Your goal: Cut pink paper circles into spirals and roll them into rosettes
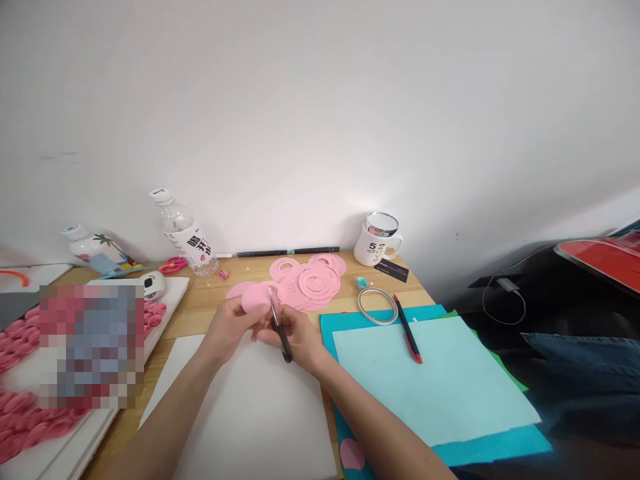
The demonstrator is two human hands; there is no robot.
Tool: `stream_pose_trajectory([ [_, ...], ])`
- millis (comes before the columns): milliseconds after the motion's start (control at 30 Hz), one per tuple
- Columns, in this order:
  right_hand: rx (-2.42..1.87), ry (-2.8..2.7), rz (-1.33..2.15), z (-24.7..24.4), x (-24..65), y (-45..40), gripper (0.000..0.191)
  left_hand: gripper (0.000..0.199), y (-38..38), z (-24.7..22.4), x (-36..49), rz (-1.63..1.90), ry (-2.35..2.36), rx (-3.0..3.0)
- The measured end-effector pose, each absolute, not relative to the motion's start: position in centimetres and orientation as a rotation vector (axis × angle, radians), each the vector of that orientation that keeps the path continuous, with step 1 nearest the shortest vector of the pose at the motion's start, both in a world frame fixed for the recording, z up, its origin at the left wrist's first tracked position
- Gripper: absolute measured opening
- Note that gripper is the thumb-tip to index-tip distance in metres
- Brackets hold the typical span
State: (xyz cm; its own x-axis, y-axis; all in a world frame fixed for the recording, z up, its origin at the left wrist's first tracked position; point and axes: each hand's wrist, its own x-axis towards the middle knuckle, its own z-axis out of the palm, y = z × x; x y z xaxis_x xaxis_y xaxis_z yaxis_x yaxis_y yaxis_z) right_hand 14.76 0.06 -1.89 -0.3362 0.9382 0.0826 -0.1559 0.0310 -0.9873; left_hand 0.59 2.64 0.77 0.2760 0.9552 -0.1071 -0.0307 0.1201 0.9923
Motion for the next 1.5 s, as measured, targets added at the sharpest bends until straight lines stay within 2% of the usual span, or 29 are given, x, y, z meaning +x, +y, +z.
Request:
stream_pose_trajectory([
  [867, -0.902, -1.404, 1.467, -2.9, 14.8, 0.0, 0.034, 0.023, 2.3, 0.5, 0.4, 0.985, 1.006, 1.259],
  [1167, -0.945, -1.416, 1.433, -2.6, 14.6, -0.1, 0.036, 0.034, 2.3, 0.5, 0.4, 1.043, 1.020, 1.264],
  [1500, -0.854, -1.426, 1.419, -2.6, 14.6, -0.1, 0.040, 0.025, 2.2, 0.7, 0.5, 1.012, 1.047, 1.275],
])
